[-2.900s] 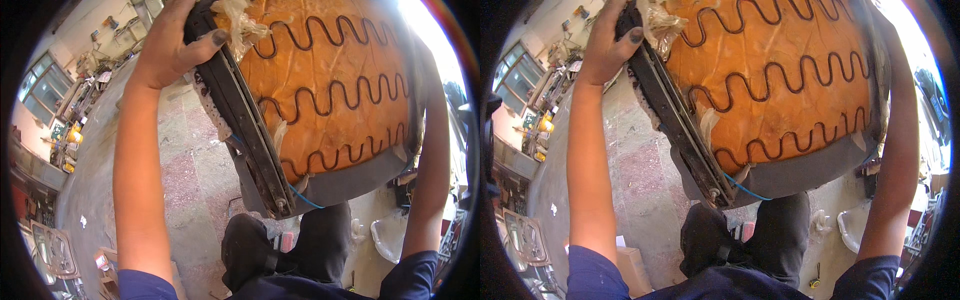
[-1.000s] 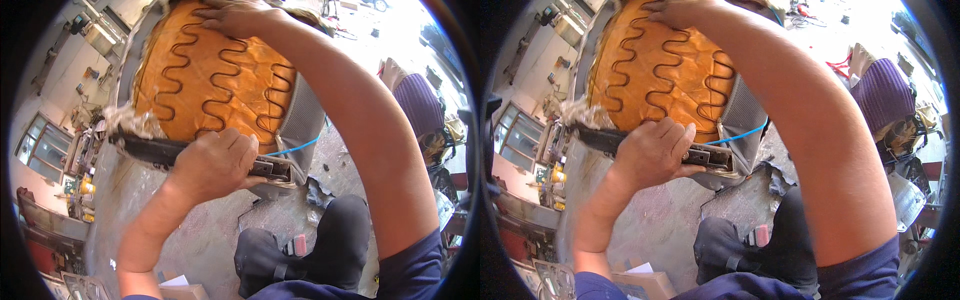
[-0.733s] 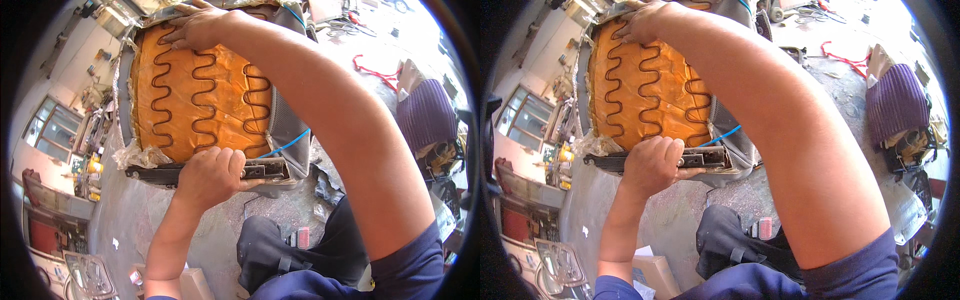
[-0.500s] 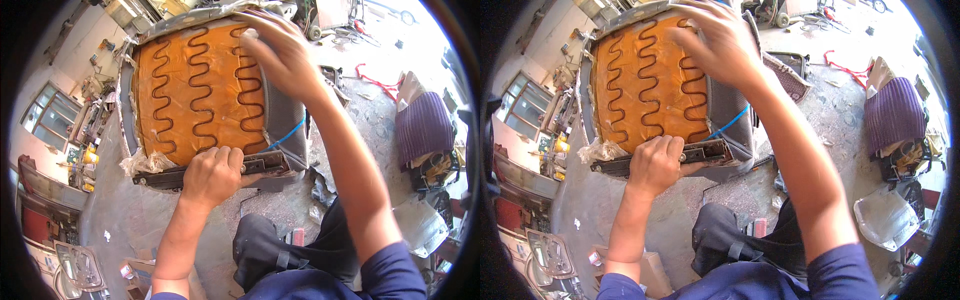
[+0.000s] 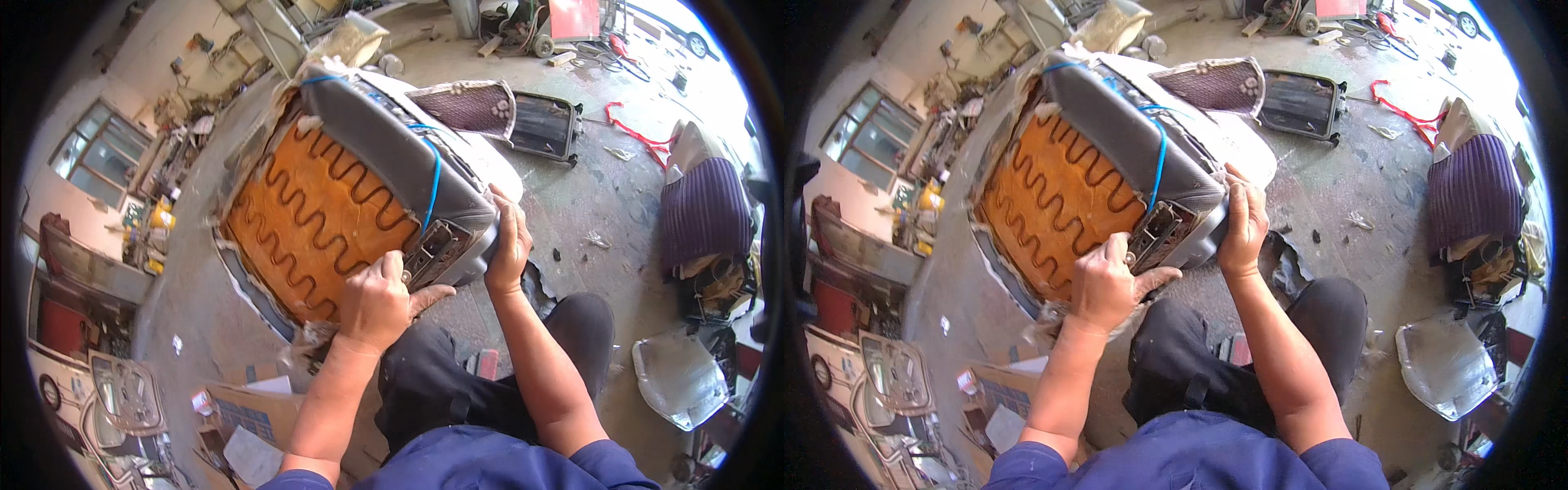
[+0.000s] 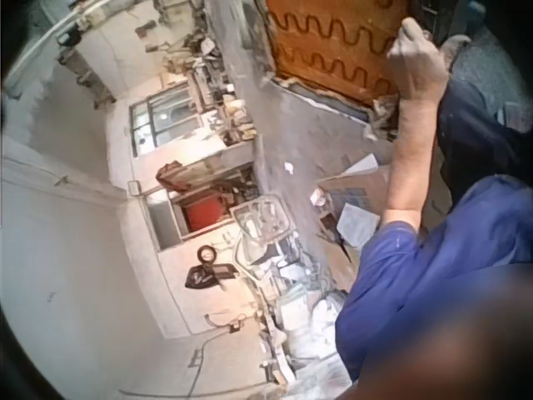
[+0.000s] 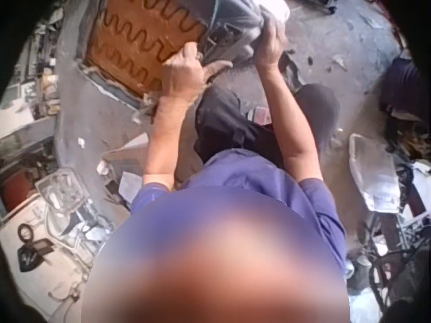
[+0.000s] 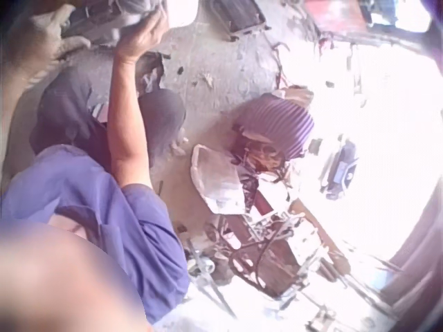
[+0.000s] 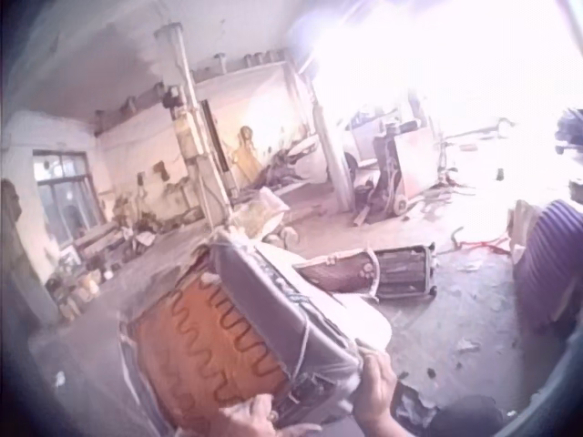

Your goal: The person removes a fabric cover from a seat cushion, then uses a power drill to attach a metal frame to the cushion's base. The person works on the floor in a cluttered workshop.

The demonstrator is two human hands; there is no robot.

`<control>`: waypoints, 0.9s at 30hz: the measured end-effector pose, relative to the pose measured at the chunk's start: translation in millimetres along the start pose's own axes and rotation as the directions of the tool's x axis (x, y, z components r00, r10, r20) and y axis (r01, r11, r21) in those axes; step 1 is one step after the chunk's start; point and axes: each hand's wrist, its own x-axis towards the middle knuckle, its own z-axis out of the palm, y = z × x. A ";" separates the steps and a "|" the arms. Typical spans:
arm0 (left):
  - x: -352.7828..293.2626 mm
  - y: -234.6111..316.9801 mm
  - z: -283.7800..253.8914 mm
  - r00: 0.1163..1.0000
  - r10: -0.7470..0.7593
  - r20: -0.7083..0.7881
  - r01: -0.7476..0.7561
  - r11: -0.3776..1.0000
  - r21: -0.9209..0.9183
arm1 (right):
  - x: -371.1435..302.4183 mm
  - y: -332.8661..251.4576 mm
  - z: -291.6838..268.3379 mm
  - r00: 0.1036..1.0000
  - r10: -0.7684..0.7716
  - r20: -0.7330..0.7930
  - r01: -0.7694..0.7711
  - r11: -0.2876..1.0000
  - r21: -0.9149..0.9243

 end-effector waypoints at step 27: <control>-129.0 -103.5 35.2 0.657 -0.754 -0.005 0.668 0.585 -0.460 | -18.3 45.4 168.5 0.777 0.002 0.630 0.229 0.931 -0.285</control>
